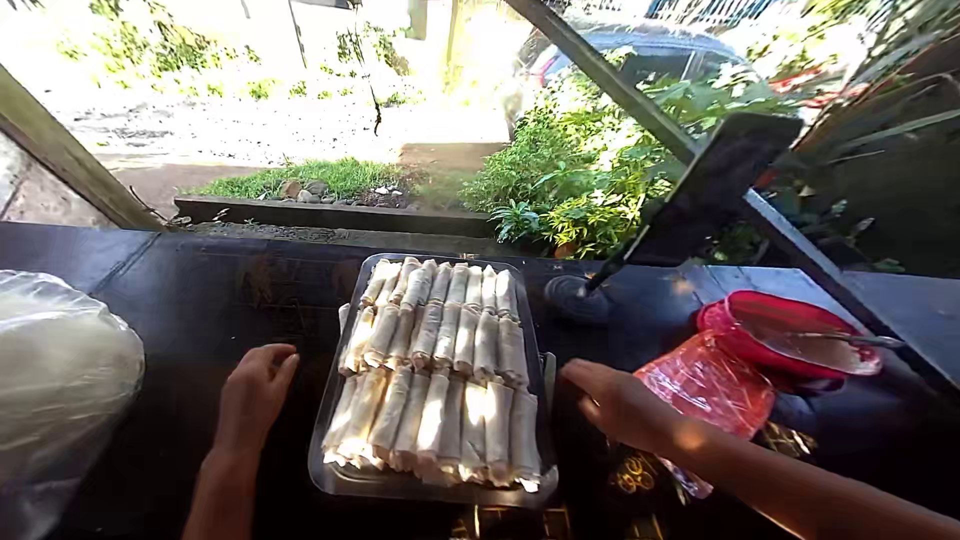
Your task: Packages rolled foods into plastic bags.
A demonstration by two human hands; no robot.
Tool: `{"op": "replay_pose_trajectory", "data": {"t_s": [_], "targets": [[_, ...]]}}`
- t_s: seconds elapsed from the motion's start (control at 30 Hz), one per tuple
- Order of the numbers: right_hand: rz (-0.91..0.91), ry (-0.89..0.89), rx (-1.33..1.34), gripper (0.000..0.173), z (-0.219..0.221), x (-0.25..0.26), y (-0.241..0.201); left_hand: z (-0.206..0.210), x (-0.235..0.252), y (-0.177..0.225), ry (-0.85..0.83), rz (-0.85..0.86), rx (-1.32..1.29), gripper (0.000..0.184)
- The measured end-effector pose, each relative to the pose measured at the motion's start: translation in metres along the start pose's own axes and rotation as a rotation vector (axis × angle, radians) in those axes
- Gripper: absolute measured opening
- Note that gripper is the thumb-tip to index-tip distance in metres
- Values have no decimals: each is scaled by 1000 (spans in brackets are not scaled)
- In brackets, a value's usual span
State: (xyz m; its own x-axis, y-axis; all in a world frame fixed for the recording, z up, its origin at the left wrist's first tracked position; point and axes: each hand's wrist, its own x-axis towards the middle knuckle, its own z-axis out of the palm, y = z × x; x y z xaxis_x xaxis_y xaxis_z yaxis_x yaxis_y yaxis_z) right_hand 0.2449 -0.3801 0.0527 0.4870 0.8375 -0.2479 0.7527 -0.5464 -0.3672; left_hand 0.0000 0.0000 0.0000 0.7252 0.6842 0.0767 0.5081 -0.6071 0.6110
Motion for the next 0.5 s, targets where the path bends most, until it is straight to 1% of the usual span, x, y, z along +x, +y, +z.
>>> {"op": "replay_pose_trajectory", "data": {"t_s": [0.03, 0.1, 0.23, 0.27, 0.33, 0.4, 0.43, 0.5], "targets": [[-48, 41, -33, 32, 3, 2, 6, 12, 8, 11, -2, -30, 1, 33], [-91, -18, -77, 44, 3, 5, 17, 27, 19, 31, -27, -84, 26, 33], [-265, -81, -119, 65, 10, 9, 33, 28, 33, 60, -153, -224, 95, 35], [-316, -105, -113, 65, 10, 10, 35, 26, 37, 64, -187, -272, 99, 36], [-424, -119, -96, 53, 13, 10, 36, 22, 43, 69, -248, -367, 116, 40], [-503, -125, -106, 40, 12, 12, 37, 20, 48, 72, -300, -409, 155, 41], [-535, -122, -115, 36, 12, 13, 39, 19, 50, 75, -326, -419, 180, 41], [-577, -110, -158, 32, 12, 11, 44, 16, 51, 78, -368, -443, 209, 37]]}}
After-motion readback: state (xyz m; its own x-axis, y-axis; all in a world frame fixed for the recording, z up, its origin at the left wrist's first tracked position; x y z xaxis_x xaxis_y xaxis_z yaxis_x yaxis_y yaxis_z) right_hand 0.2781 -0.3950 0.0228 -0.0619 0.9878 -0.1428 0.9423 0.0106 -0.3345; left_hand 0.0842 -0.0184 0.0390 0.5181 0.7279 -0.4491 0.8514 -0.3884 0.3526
